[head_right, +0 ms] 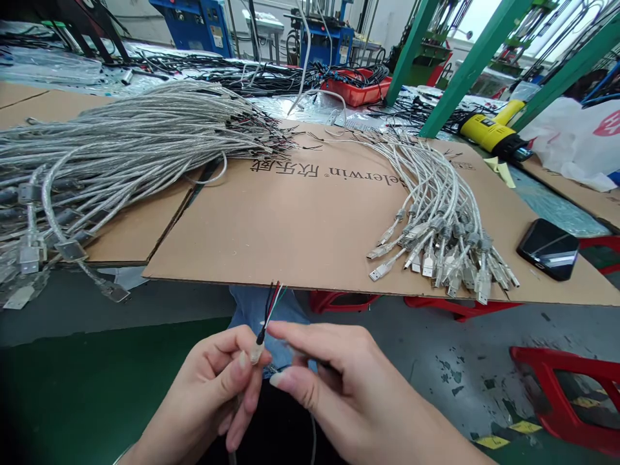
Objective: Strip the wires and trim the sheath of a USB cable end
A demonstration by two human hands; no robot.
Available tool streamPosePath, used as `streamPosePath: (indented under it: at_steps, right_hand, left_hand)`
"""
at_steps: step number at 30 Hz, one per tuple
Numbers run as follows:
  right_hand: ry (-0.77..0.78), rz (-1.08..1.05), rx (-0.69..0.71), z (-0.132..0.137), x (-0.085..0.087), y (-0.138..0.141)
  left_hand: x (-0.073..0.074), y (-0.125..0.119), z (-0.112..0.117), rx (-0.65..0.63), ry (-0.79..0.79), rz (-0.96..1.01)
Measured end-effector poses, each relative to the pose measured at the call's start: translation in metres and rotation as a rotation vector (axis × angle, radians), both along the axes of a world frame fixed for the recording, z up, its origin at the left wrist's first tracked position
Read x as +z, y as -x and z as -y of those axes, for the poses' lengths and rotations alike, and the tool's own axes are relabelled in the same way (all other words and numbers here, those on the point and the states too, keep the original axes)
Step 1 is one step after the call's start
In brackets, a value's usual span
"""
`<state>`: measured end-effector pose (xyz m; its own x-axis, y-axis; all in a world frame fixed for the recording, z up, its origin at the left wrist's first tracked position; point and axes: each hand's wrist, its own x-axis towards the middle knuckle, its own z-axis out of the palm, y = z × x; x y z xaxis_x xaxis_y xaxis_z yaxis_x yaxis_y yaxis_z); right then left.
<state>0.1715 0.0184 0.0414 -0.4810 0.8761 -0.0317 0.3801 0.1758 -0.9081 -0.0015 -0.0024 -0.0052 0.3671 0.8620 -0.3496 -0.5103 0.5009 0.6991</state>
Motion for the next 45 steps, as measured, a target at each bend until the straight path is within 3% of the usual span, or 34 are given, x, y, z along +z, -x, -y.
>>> streamPosePath:
  at_steps: [3, 7, 12, 16, 19, 22, 25, 28, 30, 36, 45]
  right_hand:
    - [0.148, -0.092, -0.121, -0.005, -0.005, 0.000]
    - [0.301, -0.295, -0.178, -0.011, -0.013, 0.001]
    - [0.838, -0.890, -0.355, -0.016, -0.041, 0.003]
    - [0.853, -0.965, -0.457, -0.020, -0.064, 0.004]
    - [0.869, -0.931, -0.440, -0.013, -0.065, 0.000]
    - [0.773, -0.727, -0.245, 0.000, -0.049, -0.006]
    - [0.452, -0.367, -0.014, 0.009, -0.028, -0.009]
    - [0.094, -0.124, 0.056, 0.009, -0.012, -0.007]
    - [-0.037, -0.056, 0.093, 0.006, -0.005, -0.004]
    - [-0.046, 0.111, 0.156, 0.002, -0.001, -0.004]
    - [-0.081, 0.166, 0.188, 0.000, 0.004, 0.000]
  left_hand:
    - [-0.006, 0.001, 0.000, -0.066, 0.051, 0.153]
    - [-0.011, 0.001, 0.001, -0.093, 0.083, 0.305]
    - [-0.014, 0.000, 0.003, -0.099, 0.073, 0.421]
    - [-0.012, -0.001, 0.000, -0.080, 0.051, 0.408]
    - [-0.008, -0.001, -0.001, -0.077, 0.041, 0.346]
    - [-0.005, -0.001, -0.001, -0.077, 0.037, 0.260]
    - [-0.005, -0.003, -0.002, -0.094, 0.013, 0.190]
    - [-0.007, -0.004, -0.001, -0.088, -0.024, 0.136]
    - [-0.009, -0.005, -0.001, -0.077, -0.039, 0.102]
    - [-0.011, -0.006, 0.001, -0.060, -0.106, 0.049]
    - [-0.008, -0.005, 0.001, -0.039, -0.191, -0.068]
